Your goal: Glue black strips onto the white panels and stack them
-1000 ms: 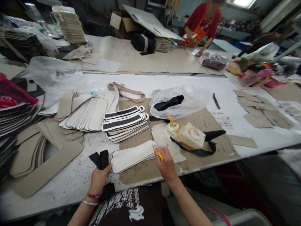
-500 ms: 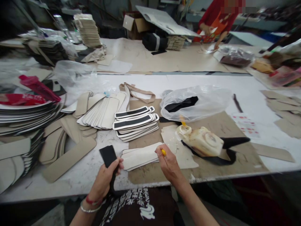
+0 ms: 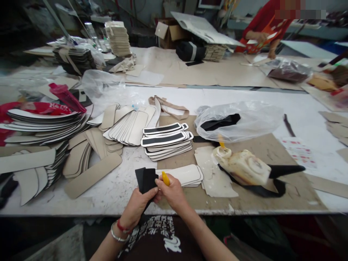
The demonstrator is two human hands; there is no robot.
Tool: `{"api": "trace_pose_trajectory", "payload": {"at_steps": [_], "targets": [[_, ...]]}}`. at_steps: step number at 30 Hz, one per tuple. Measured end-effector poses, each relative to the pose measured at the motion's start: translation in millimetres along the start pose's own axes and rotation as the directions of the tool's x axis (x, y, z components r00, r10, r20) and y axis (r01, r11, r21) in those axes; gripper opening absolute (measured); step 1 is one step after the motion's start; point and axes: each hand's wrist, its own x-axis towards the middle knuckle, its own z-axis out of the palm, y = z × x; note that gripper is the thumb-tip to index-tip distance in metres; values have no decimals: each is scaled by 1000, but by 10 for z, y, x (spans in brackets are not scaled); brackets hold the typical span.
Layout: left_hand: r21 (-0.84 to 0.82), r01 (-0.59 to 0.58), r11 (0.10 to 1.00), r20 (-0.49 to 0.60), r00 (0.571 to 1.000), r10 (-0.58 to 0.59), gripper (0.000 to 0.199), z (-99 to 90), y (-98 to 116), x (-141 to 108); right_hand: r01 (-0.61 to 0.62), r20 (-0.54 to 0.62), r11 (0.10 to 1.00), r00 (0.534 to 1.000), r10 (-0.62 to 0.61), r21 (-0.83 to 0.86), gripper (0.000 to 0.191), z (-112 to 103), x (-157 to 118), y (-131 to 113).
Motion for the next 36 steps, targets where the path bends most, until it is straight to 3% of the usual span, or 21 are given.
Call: {"api": "trace_pose_trajectory", "payload": {"at_steps": [3,6,11,15,17,19,21,23,24,27,30,36], "targets": [[44,31,999,-29,999,-30,34,-31,-17,12,72,-241,990,965,-100,-120,25,-12,28,87],[70,50,996,-36,998,-47,36,-42,-26,21,57,-395,998,916,-65,-33,26,-4,77,192],[229,-6,973,61,998,-8,35,-8,11,-14,98,-501,991,864,-41,87,27,-51,137,160],[215,-22,976,226,974,-28,29,-118,-27,-63,148,-525,988,844,-104,42,27,-466,70,-44],[180,30,983,162,985,-60,28,-238,-110,-54,94,-478,987,866,-145,-129,27,-791,-15,-116],[145,76,986,-12,997,-75,29,-361,-225,-4,-17,-287,873,948,-141,-487,26,-1070,-99,-134],[128,86,988,-189,980,-61,28,-450,-348,86,-63,-92,582,996,-21,-811,22,-1197,-137,-98],[134,83,988,-295,955,-40,30,-489,-458,205,-34,3,303,993,121,-952,18,-1126,-101,-31],[141,80,987,-327,945,-30,32,-491,-504,270,6,45,227,985,167,-974,18,-1027,-56,4],[180,82,980,-395,919,-5,33,-464,-597,444,181,225,222,955,193,-958,23,-610,153,82],[222,87,971,-420,907,14,26,-434,-642,548,282,322,224,932,167,-933,22,-254,384,117],[259,80,962,-385,923,27,12,-408,-680,579,325,348,138,916,201,-936,19,-20,652,209]]}}
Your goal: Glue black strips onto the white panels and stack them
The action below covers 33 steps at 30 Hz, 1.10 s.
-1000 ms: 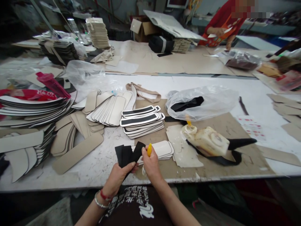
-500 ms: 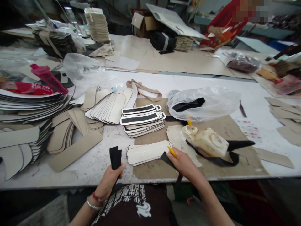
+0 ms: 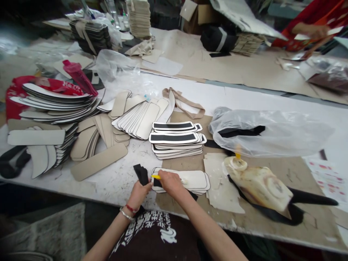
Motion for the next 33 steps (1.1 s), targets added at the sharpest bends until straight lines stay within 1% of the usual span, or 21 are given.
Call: {"api": "trace_pose_trajectory", "payload": {"at_steps": [3,8,12,15,18,20,22,24,27,30,33], "targets": [[3,14,1000,-8,1000,-14,12,6,5,-4,13,16,1000,1000,-13,-26,20,34,47,3],[72,16,997,-19,1000,-15,9,11,23,15,57,-6,994,998,-57,-94,17,64,79,14],[94,14,995,-49,999,-10,17,38,53,44,75,-6,992,997,-76,-104,14,70,106,11],[109,51,993,-89,995,-41,14,59,88,61,59,-7,993,998,-60,-101,14,57,111,-14],[128,64,990,-112,992,-50,12,65,106,70,20,2,996,1000,-20,-81,18,22,29,11],[139,68,988,-118,992,-51,12,61,105,75,12,2,997,1000,-11,-82,19,-8,-106,117],[148,76,986,-118,991,-59,14,55,100,80,-18,0,995,1000,18,-102,12,-39,-302,316],[157,86,984,-109,992,-69,15,49,101,85,-108,8,990,994,109,-93,12,-65,-523,583],[175,101,979,-89,992,-86,18,44,110,87,-258,15,965,966,257,55,18,-80,-786,979],[182,114,977,-75,992,-102,22,41,114,84,-314,-68,929,941,332,196,22,-54,-859,1210],[197,109,974,-70,993,-97,26,40,97,86,-372,-119,901,907,403,222,23,-10,-783,1246]]}}
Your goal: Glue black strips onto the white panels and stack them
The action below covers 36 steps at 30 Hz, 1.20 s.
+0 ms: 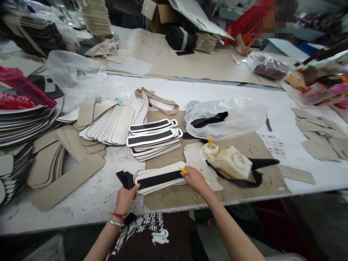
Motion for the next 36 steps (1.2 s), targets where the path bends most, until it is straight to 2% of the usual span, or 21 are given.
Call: {"api": "trace_pose_trajectory", "payload": {"at_steps": [5,8,16,24,36], "targets": [[15,-12,1000,13,1000,12,32,15,-7,1,-187,-68,980,981,182,-70,27,53,94,-110],[1,8,1000,-9,1000,-8,32,21,29,-24,-229,-55,969,973,225,-88,28,41,129,-125],[41,-5,999,-26,1000,6,39,34,-39,-2,-247,-30,966,969,245,-81,29,42,210,-89],[41,-11,999,-44,999,13,38,43,-81,29,-238,-6,969,971,238,-64,31,42,282,-36],[-18,15,1000,-55,998,-16,40,72,-140,44,-234,43,972,971,235,-34,32,25,341,8]]}}
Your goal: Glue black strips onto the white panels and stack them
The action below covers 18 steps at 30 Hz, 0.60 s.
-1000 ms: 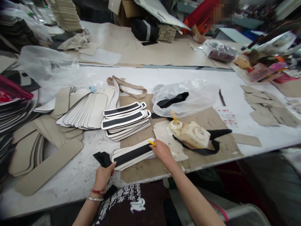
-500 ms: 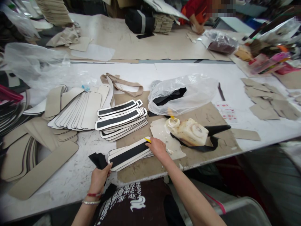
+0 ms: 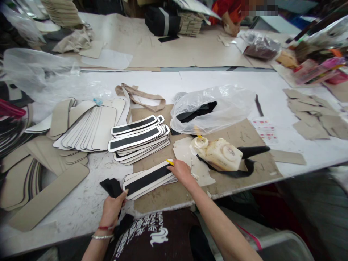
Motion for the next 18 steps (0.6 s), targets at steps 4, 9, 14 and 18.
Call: {"api": "trace_pose_trajectory", "payload": {"at_steps": [4,9,14,18], "targets": [[6,6,1000,2,1000,-6,39,-1,36,-14,-30,-3,999,1000,30,-12,37,-23,-4,19],[28,4,1000,-1,1000,-4,37,-6,87,-33,-59,-76,998,995,58,-9,39,-1,-54,138],[60,-9,998,10,1000,8,38,-21,57,-3,-55,-187,998,981,59,24,34,69,-110,197],[54,-36,998,37,999,34,36,-36,47,-9,53,-218,994,976,-31,96,25,116,-118,199]]}}
